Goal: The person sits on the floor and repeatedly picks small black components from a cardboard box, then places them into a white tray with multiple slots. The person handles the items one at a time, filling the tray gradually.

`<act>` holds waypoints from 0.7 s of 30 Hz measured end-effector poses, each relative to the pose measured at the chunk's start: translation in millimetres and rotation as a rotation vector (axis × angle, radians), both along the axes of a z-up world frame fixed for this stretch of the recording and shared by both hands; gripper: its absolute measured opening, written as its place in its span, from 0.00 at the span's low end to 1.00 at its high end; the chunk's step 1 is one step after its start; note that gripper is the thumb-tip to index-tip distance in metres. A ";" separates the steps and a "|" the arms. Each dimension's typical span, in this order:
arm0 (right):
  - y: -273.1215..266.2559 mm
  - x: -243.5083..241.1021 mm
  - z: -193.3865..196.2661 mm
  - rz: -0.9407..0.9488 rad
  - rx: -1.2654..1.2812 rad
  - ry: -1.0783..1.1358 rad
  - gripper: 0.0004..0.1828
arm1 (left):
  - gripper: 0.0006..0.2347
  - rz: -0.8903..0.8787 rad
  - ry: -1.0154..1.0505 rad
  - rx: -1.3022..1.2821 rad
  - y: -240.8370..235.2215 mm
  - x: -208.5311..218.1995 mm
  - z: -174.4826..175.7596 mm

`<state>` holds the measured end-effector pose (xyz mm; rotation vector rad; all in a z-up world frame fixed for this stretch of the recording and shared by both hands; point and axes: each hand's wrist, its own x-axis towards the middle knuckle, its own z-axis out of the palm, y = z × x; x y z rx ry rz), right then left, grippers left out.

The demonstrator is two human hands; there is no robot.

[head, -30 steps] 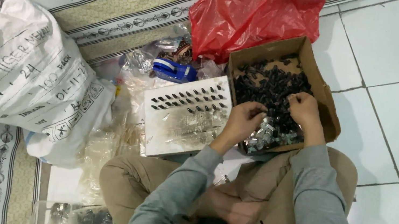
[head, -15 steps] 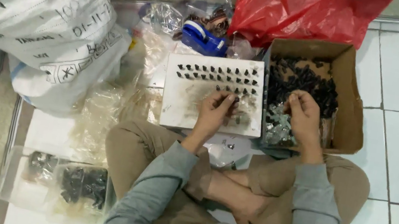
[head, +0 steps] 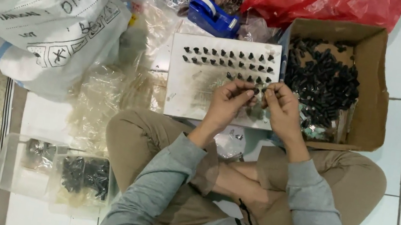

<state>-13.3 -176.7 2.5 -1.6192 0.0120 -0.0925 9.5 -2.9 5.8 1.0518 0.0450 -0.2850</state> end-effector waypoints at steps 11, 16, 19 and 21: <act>8.1 -2.8 4.6 0.037 -0.021 0.018 0.07 | 0.07 0.035 -0.031 0.043 -2.0 -2.5 -4.1; 18.8 -8.7 24.7 0.015 -0.135 -0.015 0.06 | 0.07 0.038 -0.076 0.075 -0.3 -2.5 4.8; 21.4 -11.7 24.4 -0.003 -0.139 -0.011 0.06 | 0.07 0.026 -0.115 0.123 1.4 -2.2 11.9; 26.3 -14.7 31.4 -0.050 -0.087 0.014 0.06 | 0.07 0.001 -0.171 0.234 3.0 -1.5 13.0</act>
